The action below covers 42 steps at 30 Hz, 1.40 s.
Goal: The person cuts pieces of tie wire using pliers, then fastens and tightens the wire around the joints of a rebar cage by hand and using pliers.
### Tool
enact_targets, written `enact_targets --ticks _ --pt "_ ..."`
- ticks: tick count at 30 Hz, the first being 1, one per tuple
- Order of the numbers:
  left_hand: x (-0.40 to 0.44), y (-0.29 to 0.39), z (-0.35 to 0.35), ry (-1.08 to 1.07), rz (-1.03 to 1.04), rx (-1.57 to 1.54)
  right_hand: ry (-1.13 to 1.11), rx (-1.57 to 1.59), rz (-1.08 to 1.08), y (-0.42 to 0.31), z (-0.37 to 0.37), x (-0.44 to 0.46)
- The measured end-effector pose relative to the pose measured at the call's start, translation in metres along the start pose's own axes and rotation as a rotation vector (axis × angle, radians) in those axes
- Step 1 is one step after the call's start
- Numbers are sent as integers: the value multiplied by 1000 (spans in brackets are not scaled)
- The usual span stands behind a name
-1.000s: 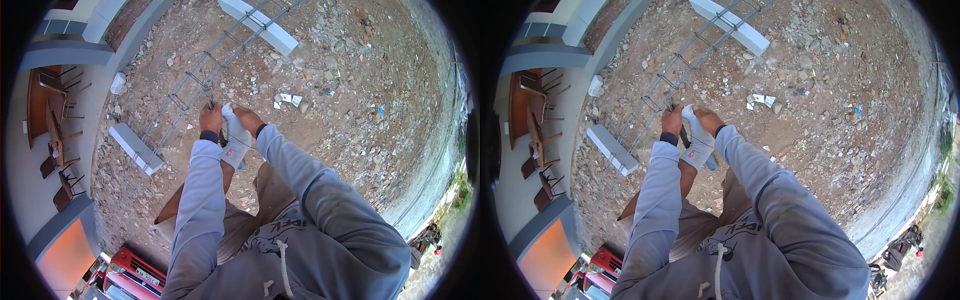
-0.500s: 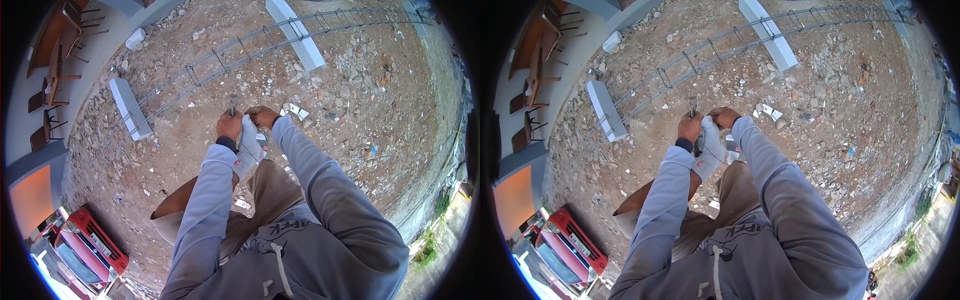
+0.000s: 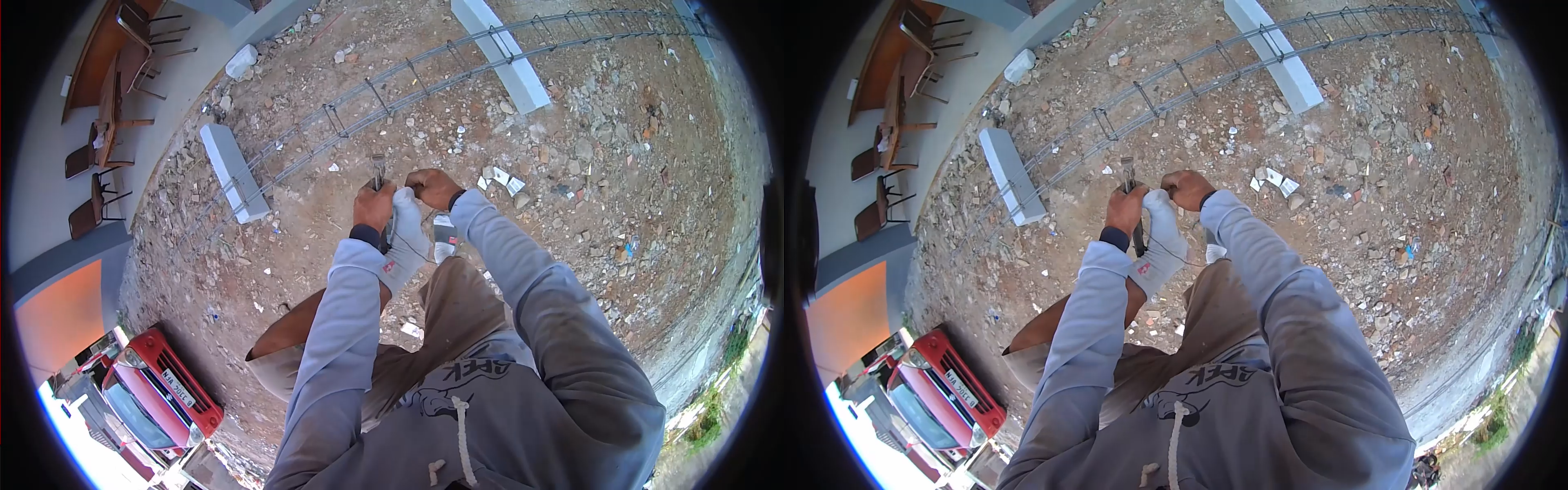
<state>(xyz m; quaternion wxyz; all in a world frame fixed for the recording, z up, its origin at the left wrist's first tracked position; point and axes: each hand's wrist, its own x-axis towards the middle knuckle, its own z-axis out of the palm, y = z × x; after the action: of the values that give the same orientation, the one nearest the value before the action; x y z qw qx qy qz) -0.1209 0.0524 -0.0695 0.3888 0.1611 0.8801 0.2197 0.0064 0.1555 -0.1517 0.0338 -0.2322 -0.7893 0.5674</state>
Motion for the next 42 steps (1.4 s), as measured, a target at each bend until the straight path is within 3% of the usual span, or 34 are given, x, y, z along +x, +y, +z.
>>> enact_targets --ticks 3,7,10,11,13,16,18,22,25,33,36,40,42 --pt "1 1 6 -32 43 -5 -161 126 229 -10 -17 -1" --pt "10 14 2 6 44 88 -113 165 201 -13 -28 14" --pt "13 20 3 17 88 81 -69 332 331 -20 -47 25" --pt "13 23 5 36 171 139 -105 197 258 -21 -50 29" --pt "9 30 6 76 341 255 -159 309 288 -21 -51 32" --pt "14 47 -1 153 172 92 -176 646 331 -23 -59 24" --pt "16 57 -6 160 176 98 -135 873 312 -24 -63 18" --pt "13 66 -7 212 216 71 -51 875 314 -31 -70 17" --pt "22 59 0 205 203 50 -22 1057 315 -16 -66 8" --pt "20 53 4 98 192 -6 226 117 307 -11 -67 21" --pt "27 52 5 74 173 -8 441 -163 217 -16 -55 17" --pt "20 58 3 32 163 31 144 -251 136 -2 -70 23" --pt "17 64 5 84 163 45 196 -248 143 -9 -71 24"
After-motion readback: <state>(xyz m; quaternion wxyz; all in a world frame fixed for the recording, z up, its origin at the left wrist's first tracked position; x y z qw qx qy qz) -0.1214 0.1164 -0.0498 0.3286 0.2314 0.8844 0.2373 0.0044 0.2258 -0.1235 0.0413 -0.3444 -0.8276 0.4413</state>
